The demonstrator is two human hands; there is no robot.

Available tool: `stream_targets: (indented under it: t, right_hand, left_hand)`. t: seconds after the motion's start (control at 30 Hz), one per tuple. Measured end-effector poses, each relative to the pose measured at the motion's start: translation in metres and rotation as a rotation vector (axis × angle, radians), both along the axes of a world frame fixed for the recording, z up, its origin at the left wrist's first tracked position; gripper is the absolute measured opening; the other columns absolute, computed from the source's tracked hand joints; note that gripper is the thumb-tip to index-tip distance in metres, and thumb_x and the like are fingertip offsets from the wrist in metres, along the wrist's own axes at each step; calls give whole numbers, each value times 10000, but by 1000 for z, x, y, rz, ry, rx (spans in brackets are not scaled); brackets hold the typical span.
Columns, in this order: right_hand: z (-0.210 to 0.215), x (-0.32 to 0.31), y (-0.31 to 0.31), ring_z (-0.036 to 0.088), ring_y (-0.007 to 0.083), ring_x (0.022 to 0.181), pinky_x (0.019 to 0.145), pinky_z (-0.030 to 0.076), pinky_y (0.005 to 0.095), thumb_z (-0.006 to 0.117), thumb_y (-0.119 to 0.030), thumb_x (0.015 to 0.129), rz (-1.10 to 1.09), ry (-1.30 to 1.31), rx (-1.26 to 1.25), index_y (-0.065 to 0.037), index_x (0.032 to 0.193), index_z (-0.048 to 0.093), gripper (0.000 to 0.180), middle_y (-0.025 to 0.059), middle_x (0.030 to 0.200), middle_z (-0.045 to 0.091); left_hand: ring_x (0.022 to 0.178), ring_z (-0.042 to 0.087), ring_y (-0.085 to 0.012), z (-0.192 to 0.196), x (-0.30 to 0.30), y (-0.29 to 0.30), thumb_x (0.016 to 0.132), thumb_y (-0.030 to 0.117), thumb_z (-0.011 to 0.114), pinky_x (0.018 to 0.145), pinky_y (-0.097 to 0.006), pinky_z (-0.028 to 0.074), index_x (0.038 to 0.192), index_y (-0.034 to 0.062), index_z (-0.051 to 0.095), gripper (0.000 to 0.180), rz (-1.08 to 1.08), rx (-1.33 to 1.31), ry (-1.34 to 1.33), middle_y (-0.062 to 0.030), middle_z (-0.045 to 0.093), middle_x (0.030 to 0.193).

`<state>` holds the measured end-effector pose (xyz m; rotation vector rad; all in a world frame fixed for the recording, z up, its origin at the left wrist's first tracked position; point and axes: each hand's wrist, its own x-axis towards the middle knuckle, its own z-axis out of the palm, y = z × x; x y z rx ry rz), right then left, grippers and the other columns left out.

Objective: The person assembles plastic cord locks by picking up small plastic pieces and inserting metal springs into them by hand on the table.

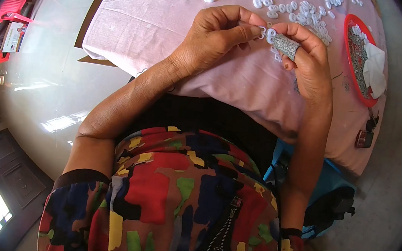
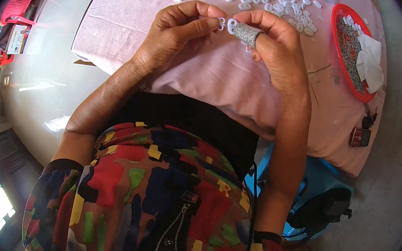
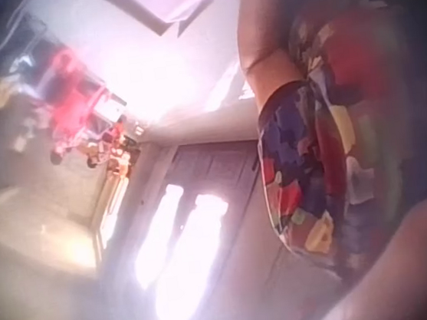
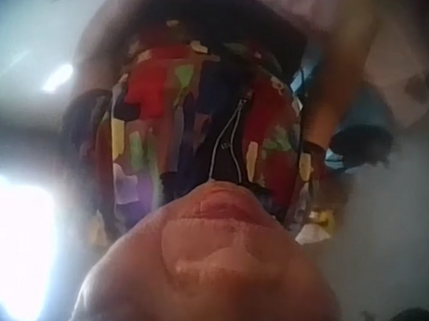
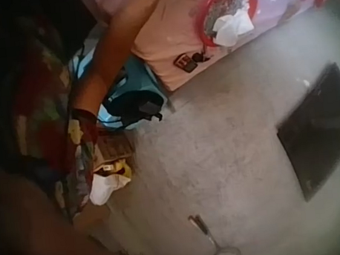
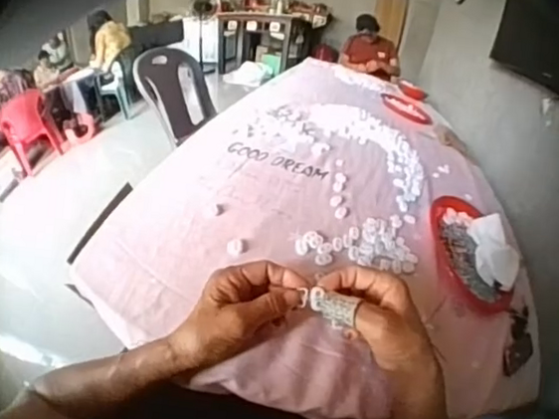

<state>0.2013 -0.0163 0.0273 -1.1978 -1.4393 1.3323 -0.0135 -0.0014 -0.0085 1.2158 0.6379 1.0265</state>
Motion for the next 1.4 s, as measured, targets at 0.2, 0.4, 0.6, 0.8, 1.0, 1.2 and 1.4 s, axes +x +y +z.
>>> stream_targets:
  t: [0.2,0.4,0.6,0.8,1.0,1.2,1.4]
  right_hand:
    - [1,0,0,459,18,634,540,363,171,526,-47,888,29,91,-20,-21,1085,687,255,3,894,669]
    - [-1,-2,0,452,12,626,547,358,163,543,-59,879,-14,36,-2,-29,1074,689,246,-13,887,669]
    - [-1,-6,0,454,1,633,545,355,164,570,-78,882,-28,-31,67,-35,1062,697,225,-27,865,664]
    - [5,-11,-3,515,5,715,610,385,160,587,-45,881,-30,-48,67,-14,1056,696,209,-17,867,660]
    - [-1,-4,-2,590,45,802,700,459,191,617,-32,875,-90,-86,74,16,1031,695,181,4,885,680]
    - [-12,-9,0,628,76,798,730,493,224,656,-12,841,-90,-478,394,-14,1012,725,185,29,867,708]
    - [-9,-13,1,618,63,773,690,472,206,649,35,823,-12,-186,478,-27,1053,718,248,24,873,709]
  left_hand:
    - [701,564,-22,2,0,0,958,140,658,620,-156,459,1056,28,689,153,-12,-63,-23,5,659,854]
    - [708,569,-21,5,0,0,939,141,685,622,-166,463,1027,16,695,153,-6,-87,67,7,660,825]
    - [742,614,-62,3,2,-1,918,105,698,672,-210,509,1002,-12,702,144,38,18,135,-22,687,840]
    - [723,608,-59,2,1,0,917,106,693,654,-210,506,979,-14,697,135,35,34,196,-23,674,804]
    - [693,583,-48,0,0,2,922,136,687,619,-197,482,963,-2,699,144,74,-7,185,-11,657,785]
    - [685,574,-45,4,-4,3,931,149,681,600,-189,464,965,6,698,147,36,-28,146,-5,655,792]
    - [689,505,6,8,-5,3,955,201,677,592,-142,392,1022,52,678,164,-53,-69,136,42,616,830]
